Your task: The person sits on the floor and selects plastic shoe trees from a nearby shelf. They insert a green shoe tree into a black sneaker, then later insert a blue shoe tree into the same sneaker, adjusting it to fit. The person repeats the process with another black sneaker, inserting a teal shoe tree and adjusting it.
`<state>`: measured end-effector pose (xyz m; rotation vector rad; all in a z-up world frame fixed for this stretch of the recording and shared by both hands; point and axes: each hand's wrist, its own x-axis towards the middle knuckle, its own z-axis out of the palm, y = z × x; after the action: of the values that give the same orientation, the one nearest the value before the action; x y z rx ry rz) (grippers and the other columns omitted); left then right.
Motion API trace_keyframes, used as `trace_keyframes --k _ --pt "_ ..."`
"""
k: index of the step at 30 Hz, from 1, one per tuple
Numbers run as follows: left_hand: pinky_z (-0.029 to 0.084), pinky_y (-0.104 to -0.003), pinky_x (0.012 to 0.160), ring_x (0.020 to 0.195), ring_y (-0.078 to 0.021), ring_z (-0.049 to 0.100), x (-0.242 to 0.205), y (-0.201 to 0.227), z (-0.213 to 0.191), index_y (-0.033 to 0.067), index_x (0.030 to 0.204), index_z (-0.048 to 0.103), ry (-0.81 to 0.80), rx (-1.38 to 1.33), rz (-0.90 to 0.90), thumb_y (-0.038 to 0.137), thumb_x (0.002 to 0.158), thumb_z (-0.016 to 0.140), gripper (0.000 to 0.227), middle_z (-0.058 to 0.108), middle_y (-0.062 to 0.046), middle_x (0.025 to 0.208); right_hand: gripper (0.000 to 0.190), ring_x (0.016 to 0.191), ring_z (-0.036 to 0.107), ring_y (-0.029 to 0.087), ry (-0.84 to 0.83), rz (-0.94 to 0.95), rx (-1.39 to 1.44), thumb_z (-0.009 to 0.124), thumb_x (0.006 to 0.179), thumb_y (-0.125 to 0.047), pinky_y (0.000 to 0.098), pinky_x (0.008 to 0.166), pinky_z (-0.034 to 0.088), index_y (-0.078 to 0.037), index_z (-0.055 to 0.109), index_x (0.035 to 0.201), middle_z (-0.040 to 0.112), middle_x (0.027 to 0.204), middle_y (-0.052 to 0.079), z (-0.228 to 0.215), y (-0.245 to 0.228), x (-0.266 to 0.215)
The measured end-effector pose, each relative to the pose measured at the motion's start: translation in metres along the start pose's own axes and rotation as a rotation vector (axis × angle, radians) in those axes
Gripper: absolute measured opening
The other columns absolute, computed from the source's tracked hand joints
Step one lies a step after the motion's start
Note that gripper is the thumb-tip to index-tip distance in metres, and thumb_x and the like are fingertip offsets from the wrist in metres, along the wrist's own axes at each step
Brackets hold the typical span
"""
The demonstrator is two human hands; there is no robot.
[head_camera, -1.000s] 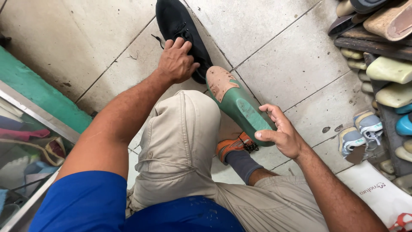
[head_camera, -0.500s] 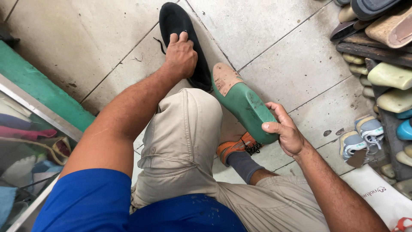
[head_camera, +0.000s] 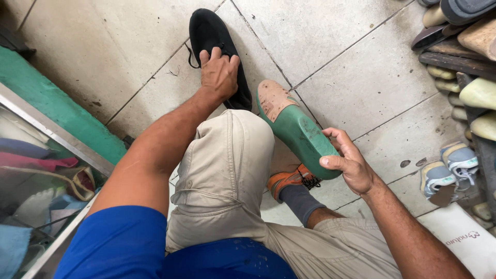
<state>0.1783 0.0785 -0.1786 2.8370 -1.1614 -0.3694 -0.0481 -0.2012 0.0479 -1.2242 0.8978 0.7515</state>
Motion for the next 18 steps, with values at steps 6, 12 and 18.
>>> trace_keyframes --k 6,12,18 --pt "0.046 -0.038 0.076 0.061 -0.015 0.053 0.032 -0.01 -0.095 0.0166 0.109 0.059 -0.326 -0.389 -0.33 0.0 0.089 0.049 0.028 0.061 0.005 0.07 0.087 0.094 0.061 0.022 -0.064 -0.034 -0.111 0.071 0.065 -0.032 0.0363 0.079 0.051 -0.01 0.044 0.144 0.061 0.119 0.015 -0.002 -0.019 -0.007" --pt "0.047 -0.049 0.064 0.085 -0.0371 0.061 0.045 -0.012 -0.144 0.0126 0.109 0.059 -0.385 -0.631 -0.276 0.016 0.074 0.051 0.036 0.069 -0.014 0.1 0.085 0.11 0.054 0.018 -0.1 -0.215 -0.267 0.074 0.064 -0.034 0.0317 0.093 0.043 -0.01 0.048 0.141 0.055 0.123 0.008 0.007 -0.037 -0.016" --pt "0.053 -0.051 0.072 0.095 -0.0407 0.066 0.04 0.012 -0.175 0.0065 0.113 0.063 -0.323 -0.746 -0.029 0.014 0.077 0.049 0.039 0.073 -0.019 0.109 0.076 0.108 0.054 0.017 0.021 -0.318 -0.256 0.073 0.066 -0.033 0.0315 0.092 0.045 -0.009 0.05 0.134 0.058 0.118 0.007 0.028 -0.04 -0.016"
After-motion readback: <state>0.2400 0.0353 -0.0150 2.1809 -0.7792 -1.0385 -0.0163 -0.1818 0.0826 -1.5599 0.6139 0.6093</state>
